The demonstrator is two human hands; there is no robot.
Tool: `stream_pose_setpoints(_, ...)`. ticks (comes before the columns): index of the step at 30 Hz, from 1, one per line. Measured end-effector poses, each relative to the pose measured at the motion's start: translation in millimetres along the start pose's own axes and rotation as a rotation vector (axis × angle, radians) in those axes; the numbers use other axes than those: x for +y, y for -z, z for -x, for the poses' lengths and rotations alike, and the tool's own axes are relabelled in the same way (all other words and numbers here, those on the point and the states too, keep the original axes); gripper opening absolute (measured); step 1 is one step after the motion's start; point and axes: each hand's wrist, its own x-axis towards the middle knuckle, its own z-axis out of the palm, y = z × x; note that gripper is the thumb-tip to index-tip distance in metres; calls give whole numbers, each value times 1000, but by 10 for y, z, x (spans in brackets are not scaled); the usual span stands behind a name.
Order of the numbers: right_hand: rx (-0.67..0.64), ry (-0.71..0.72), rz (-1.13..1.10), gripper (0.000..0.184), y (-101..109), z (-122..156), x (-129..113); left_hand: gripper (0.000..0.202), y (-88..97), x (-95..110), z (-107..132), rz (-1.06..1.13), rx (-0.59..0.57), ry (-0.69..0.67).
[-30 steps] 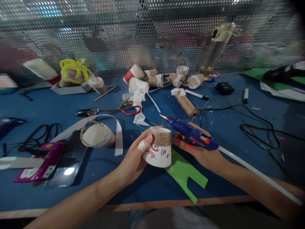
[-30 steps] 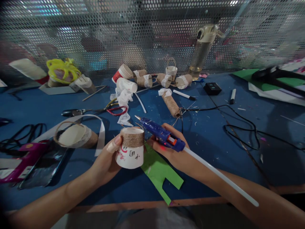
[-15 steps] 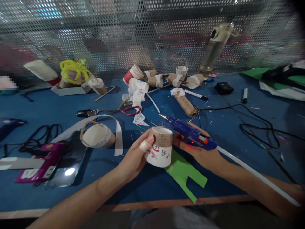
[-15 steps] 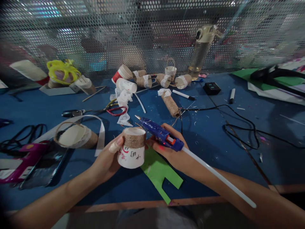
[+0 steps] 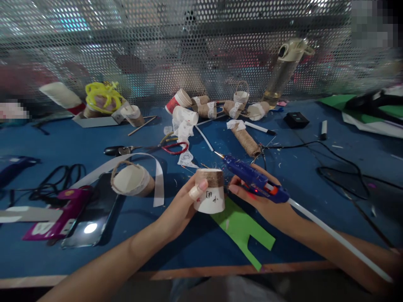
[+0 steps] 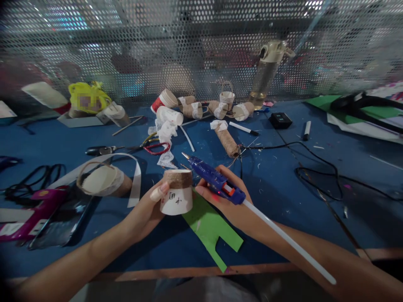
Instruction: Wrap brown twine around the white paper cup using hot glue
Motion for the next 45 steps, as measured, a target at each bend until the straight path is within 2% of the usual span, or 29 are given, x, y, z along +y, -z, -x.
stream_pose_setpoints(5,-44,100,-26,16,53,1,176,49,42,14,-6,8,11,-30)
stream_pose_setpoints(10,45,130,-44,13,116,-69,286,50,76,37,-5,53,-74,-107)
stream_pose_setpoints(16,263,119,155,11,157,-241,75,55,63,102,60,180,-245,-148)
stream_pose_setpoints(20,389,56,215,20,170,-302,-39,58,77,119,110,274,-372,-151)
stream_pose_setpoints(22,428,29,200,25,181,-314,-49,57,75,120,116,293,-390,-143)
stream_pose_setpoints(27,383,24,191,29,233,-273,-41,46,62,128,60,260,-230,-153)
stream_pose_setpoints(32,285,95,251,27,229,-154,-100,47,67,161,-6,219,-34,-118)
stream_pose_setpoints(37,207,142,149,20,166,-74,-78,46,64,147,-25,210,-2,-125)
stream_pose_setpoints(40,91,149,91,28,180,-59,-31,50,79,121,-25,174,22,-128)
stream_pose_setpoints(42,77,238,148,28,201,-56,-20,50,89,114,-24,148,39,-144)
stream_pose_setpoints(45,150,477,336,15,223,-49,-36,49,89,124,-26,122,53,-164)
